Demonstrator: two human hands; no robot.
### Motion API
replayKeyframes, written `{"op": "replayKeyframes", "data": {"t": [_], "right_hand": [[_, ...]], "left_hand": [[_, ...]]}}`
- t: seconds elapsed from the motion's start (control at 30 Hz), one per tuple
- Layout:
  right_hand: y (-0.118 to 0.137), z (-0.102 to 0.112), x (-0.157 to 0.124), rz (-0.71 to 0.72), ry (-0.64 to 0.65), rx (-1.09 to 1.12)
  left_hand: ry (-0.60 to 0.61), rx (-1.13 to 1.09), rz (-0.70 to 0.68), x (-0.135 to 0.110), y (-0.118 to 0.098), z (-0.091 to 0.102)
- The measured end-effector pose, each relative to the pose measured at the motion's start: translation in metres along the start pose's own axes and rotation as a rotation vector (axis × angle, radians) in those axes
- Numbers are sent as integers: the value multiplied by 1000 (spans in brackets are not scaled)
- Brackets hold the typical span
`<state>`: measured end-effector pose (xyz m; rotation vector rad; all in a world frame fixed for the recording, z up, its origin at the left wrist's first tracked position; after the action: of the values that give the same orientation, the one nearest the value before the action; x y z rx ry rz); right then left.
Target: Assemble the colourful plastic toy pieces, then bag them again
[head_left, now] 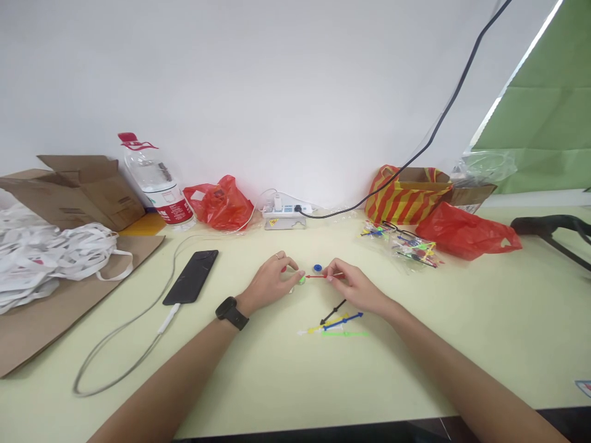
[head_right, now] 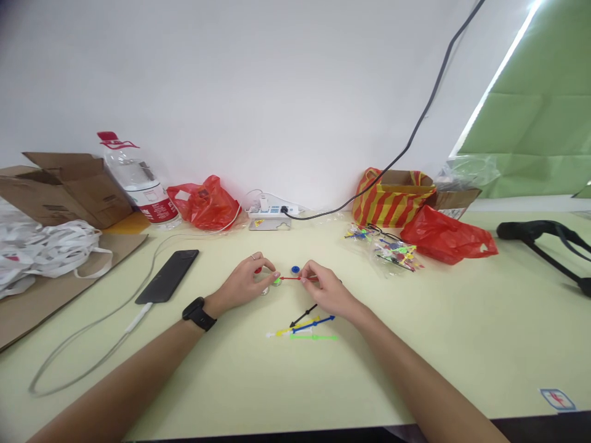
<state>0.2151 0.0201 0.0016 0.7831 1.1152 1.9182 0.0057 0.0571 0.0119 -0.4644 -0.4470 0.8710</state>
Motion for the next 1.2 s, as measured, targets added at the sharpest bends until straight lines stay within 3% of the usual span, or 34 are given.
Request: {"op": "replayKeyframes", "data": {"t": [0.07,0.17,0.33,0.5,0.63,0.77,0.97,1.1,1.2], "right_hand": [[2,3,-1,0,13,-7],[5,-1,-2,0,155,52],[5,-7,-9,-91,382,183],[3,-7,-16,-190,482,278],[4,-3,-10,-124,376,251],[0,2,-3,-90,185,234],[-22,9,5,-145,109,429],[-33,19,9,-111,22,478],[-32,19,9,-100,-9,453]], "left_hand": [[36,10,-37,-2,-3,3],[63,45,-62,-2,-2,4],[-37,78,72,2,16,2],[-49,66,111,3,21,-1],[-101,41,75,0,8,6],[-97,-148,-27,-2,-14,7],[-42,-432,-29,0,-22,-18],[99,-696,12,2,-21,-40],[174,-782,54,2,-20,-46]]}}
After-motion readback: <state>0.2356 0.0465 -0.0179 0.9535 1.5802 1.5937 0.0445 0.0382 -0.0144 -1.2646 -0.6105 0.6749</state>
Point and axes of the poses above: each hand's wrist, its own x-axis towards the middle knuckle, its own z-axis out of the back of the hand, y = z × x, the point moved 6 cm from there along x, towards the middle knuckle, and after that the axes turned 9 degrees about y, right-handed, at the moved point
